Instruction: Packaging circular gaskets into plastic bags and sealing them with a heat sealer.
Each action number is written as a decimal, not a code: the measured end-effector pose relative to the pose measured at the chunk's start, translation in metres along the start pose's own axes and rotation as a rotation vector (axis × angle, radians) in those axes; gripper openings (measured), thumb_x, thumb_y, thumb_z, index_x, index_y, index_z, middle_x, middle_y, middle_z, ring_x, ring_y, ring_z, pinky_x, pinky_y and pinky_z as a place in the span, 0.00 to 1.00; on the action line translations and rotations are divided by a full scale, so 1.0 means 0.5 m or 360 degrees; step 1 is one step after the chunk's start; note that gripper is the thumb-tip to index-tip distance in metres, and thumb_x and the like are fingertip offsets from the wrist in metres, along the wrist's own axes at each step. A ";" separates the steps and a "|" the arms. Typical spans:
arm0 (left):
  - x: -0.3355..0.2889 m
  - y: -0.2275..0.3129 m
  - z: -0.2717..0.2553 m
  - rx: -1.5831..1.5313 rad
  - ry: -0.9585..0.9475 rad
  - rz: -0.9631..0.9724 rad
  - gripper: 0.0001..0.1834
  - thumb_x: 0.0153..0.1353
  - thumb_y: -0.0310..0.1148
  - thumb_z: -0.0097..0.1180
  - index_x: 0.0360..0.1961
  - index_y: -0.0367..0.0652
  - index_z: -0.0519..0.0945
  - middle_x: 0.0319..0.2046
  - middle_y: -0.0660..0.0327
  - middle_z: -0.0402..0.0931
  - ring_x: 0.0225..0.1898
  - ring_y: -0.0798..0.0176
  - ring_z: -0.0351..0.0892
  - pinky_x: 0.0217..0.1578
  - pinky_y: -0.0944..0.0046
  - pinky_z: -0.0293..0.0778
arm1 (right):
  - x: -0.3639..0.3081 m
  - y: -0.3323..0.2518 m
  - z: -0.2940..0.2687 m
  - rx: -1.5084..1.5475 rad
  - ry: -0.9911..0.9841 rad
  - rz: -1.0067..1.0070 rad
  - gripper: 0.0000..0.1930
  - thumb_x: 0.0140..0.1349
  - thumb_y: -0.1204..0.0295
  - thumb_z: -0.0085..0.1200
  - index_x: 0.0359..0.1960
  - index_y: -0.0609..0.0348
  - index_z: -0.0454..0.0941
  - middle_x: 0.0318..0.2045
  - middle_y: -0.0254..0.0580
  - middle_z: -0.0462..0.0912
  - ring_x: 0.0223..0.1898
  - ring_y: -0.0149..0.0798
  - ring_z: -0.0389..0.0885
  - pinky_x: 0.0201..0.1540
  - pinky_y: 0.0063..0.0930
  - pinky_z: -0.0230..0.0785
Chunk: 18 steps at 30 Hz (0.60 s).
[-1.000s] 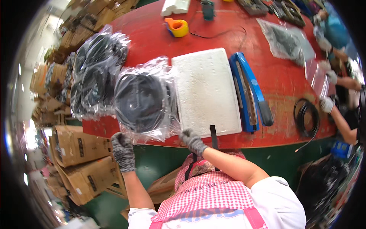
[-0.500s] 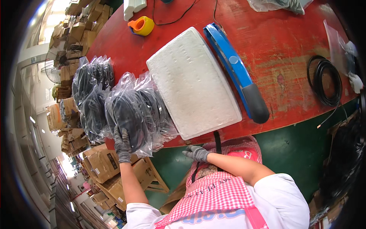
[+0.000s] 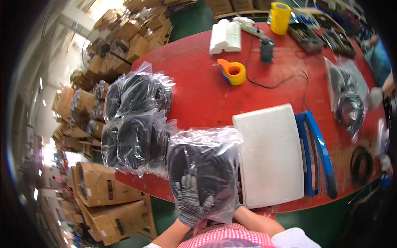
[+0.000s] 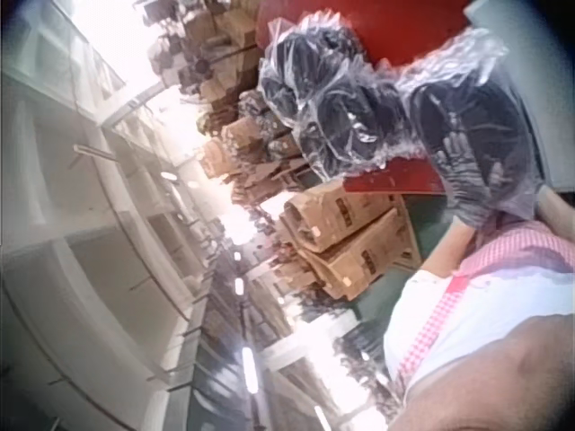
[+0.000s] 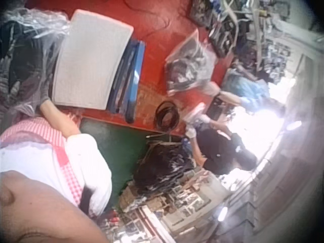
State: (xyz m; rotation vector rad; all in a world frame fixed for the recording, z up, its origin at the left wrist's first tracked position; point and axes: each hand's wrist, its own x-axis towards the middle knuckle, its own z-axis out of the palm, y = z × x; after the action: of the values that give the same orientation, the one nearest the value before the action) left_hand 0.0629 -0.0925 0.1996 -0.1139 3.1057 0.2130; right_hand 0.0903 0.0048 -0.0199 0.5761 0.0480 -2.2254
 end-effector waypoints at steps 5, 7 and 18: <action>0.094 -0.101 -0.005 -0.0265 0.0045 0.0199 0.44 0.46 0.54 0.51 0.55 0.29 0.58 0.57 0.44 0.54 0.61 0.45 0.49 0.60 0.45 0.38 | 0.079 0.039 0.086 -0.0155 0.0001 0.0057 0.37 0.56 0.40 0.25 0.59 0.54 0.55 0.59 0.43 0.57 0.59 0.42 0.55 0.61 0.41 0.45; 0.154 -0.153 0.001 -0.0312 0.0118 0.0320 0.44 0.46 0.55 0.51 0.55 0.29 0.58 0.57 0.44 0.54 0.61 0.45 0.49 0.60 0.45 0.38 | 0.146 0.025 0.139 -0.0204 -0.0071 0.0000 0.36 0.57 0.42 0.25 0.59 0.55 0.55 0.59 0.43 0.57 0.59 0.42 0.56 0.61 0.40 0.46; 0.545 -0.329 0.009 -0.0212 0.0159 0.0110 0.44 0.52 0.61 0.38 0.59 0.34 0.52 0.60 0.49 0.51 0.63 0.52 0.45 0.61 0.49 0.31 | 0.476 -0.132 0.517 -0.0203 -0.0599 -0.0575 0.29 0.62 0.51 0.27 0.59 0.55 0.53 0.58 0.44 0.59 0.58 0.42 0.57 0.60 0.37 0.48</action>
State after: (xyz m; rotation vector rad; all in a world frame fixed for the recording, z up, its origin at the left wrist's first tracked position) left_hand -0.1966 -0.2738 0.1644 -0.0205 3.1953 0.4290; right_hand -0.1920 -0.1781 0.1012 0.0736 0.1057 -2.6236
